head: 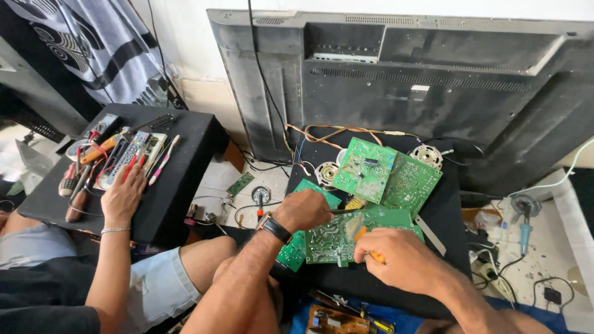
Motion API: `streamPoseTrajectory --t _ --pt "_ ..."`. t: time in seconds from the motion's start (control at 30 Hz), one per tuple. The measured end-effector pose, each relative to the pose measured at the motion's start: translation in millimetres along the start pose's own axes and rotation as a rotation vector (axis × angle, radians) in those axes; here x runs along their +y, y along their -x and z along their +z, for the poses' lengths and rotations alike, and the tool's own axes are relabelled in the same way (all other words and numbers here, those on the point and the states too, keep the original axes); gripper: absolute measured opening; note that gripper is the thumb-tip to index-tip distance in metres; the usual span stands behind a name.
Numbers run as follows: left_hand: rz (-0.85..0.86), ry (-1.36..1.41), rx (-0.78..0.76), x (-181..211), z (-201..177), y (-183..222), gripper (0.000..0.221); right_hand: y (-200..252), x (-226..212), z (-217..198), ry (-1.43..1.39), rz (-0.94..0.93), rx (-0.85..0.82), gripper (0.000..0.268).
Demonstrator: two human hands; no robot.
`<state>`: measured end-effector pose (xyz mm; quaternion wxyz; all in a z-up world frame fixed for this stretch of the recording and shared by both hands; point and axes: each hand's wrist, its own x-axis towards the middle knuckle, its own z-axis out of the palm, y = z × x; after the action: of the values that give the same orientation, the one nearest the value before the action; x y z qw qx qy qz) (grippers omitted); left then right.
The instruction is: Cleaning and inspecting electronic circuit boards using a brush and a small hand tool on a repair bench.
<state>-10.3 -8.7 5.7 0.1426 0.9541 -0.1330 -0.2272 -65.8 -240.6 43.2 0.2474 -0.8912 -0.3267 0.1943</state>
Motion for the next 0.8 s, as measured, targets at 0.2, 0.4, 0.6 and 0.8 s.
streamPoseTrajectory --t 0.2,0.4,0.6,0.8 --pt "0.033 -0.031 0.017 -6.0 7.7 -6.1 0.044 16.0 -34.6 -12.4 -0.336 -0.122 -0.247 0.033" --pt "0.004 -0.021 0.002 1.3 3.6 -1.1 0.046 9.8 1.0 -0.2 -0.088 -0.073 0.052 0.021" --pt "0.021 -0.034 0.053 -1.8 7.4 -1.1 0.044 16.6 -26.4 6.6 -0.16 -0.216 -0.155 0.028" --pt "-0.032 -0.057 0.012 2.1 10.5 0.8 0.05 21.7 -29.4 -10.7 -0.235 -0.13 -0.15 0.033"
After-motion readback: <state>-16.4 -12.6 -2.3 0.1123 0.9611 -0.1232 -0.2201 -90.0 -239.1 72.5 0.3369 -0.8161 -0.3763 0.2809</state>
